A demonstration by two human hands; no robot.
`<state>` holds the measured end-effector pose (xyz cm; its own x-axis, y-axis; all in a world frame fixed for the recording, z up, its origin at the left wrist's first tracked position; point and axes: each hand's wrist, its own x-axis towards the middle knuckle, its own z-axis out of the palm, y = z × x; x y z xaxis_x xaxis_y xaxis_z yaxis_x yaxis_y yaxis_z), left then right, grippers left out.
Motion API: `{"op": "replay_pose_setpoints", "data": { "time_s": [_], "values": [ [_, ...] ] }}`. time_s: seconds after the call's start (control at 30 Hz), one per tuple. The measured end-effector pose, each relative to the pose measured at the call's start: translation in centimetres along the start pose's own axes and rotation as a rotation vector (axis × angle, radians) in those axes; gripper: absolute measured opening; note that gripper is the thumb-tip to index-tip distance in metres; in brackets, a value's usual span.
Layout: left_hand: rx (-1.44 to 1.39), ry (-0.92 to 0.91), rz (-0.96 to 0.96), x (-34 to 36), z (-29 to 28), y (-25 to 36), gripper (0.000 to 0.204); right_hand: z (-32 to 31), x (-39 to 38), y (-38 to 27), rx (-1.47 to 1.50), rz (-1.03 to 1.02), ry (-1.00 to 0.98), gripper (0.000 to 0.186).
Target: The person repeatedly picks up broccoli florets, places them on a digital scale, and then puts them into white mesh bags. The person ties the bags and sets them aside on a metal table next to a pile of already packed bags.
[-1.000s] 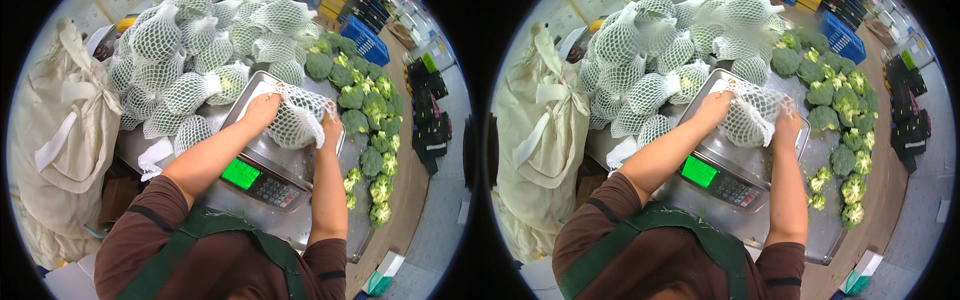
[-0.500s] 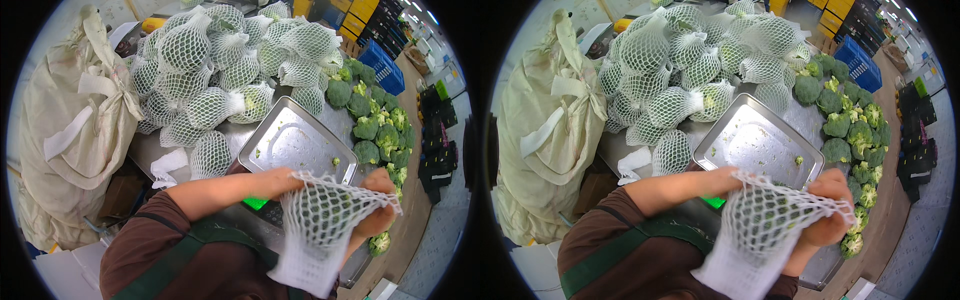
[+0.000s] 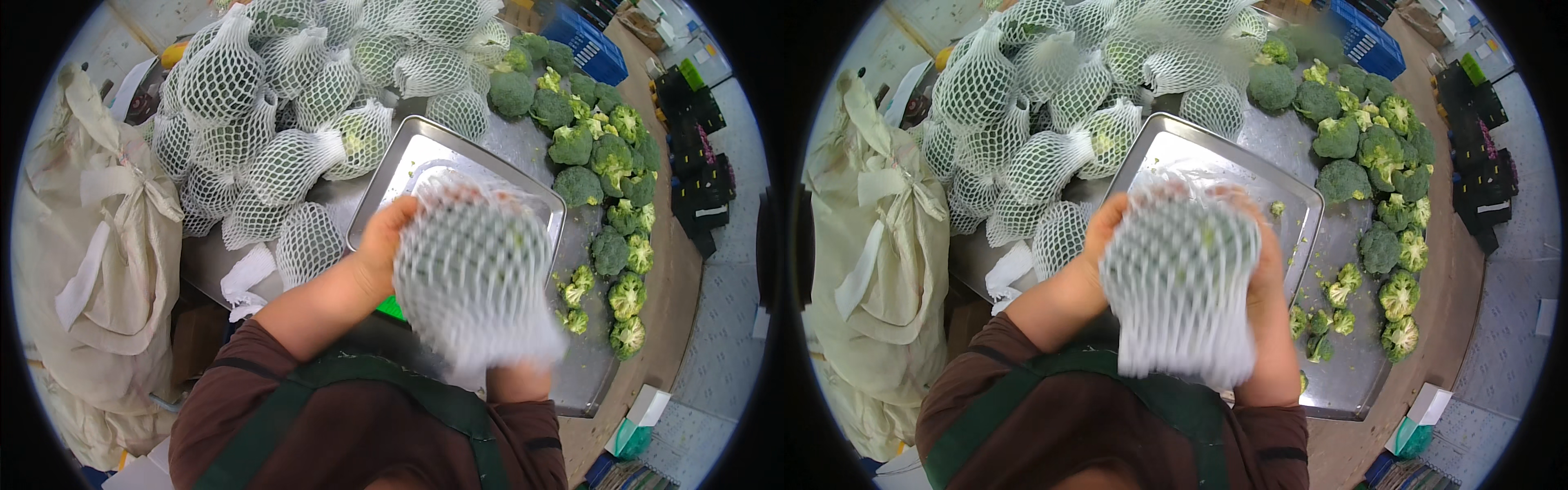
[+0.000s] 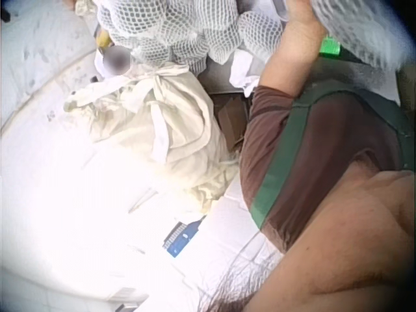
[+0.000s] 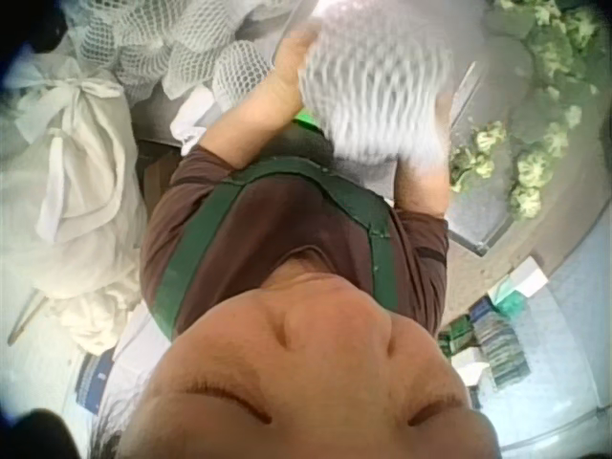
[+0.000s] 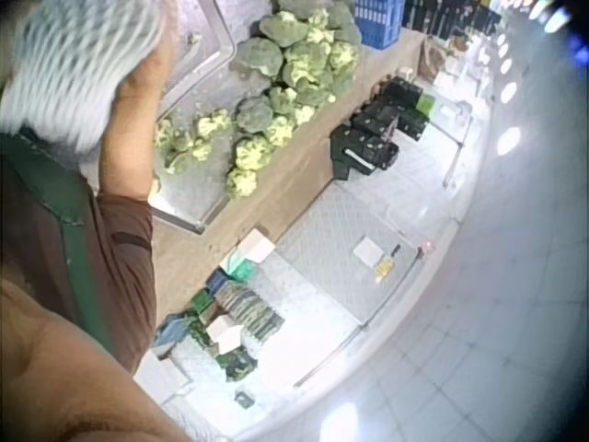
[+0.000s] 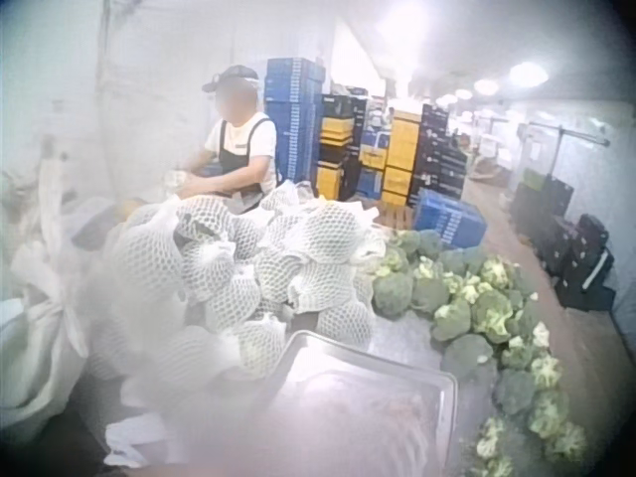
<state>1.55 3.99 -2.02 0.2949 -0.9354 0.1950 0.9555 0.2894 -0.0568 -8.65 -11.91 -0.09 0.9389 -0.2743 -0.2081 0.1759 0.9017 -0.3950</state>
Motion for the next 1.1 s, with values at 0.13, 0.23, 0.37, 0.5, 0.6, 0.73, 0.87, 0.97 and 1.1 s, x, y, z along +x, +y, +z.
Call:
{"op": "replay_pose_setpoints", "data": {
  "time_s": [0.13, 0.23, 0.37, 0.5, 0.6, 0.73, 0.87, 0.97, 1.1],
  "values": [
    [0.035, 0.013, 0.144, 1.7, 2.8, 2.3, 0.043, 1.9, -0.5, 2.9, -0.177, -0.058, 0.088, 0.039],
    [0.179, 0.006, 0.412, 3.5, 3.7, 3.1, 0.043, 2.1, 0.0, 5.2, -0.598, -0.06, 0.133, 0.038],
    [0.674, 0.489, 0.877, 10.9, 9.7, 10.1, 0.038, 2.4, -2.7, 3.5, -0.765, -0.142, 0.127, 0.032],
    [0.998, 0.447, 1.113, 17.8, 10.4, 24.0, 0.042, -1.2, -6.0, -1.6, -0.852, -0.369, 0.371, 0.023],
    [1.36, 0.724, 1.131, 22.8, 7.1, 33.2, 0.036, -4.6, -7.8, -5.6, -0.902, -0.489, 0.613, 0.021],
    [2.36, 1.263, 0.687, 23.1, 2.3, 44.5, 0.064, -9.3, -8.0, -10.2, -0.992, -0.516, 0.815, 0.023],
    [2.104, 1.249, 0.422, 27.0, 1.9, 37.5, 0.07, -15.4, -5.8, -15.4, -1.392, -0.613, 0.986, 0.036],
    [2.342, 1.127, 0.565, 26.3, 1.2, 37.4, 0.072, -17.0, 1.8, -19.8, -1.82, -0.64, 0.884, 0.075],
    [2.613, 0.954, 0.709, 24.4, 2.2, 32.4, 0.071, -17.7, 8.3, -21.1, -2.217, -0.302, 0.805, 0.095]
  ]
}}
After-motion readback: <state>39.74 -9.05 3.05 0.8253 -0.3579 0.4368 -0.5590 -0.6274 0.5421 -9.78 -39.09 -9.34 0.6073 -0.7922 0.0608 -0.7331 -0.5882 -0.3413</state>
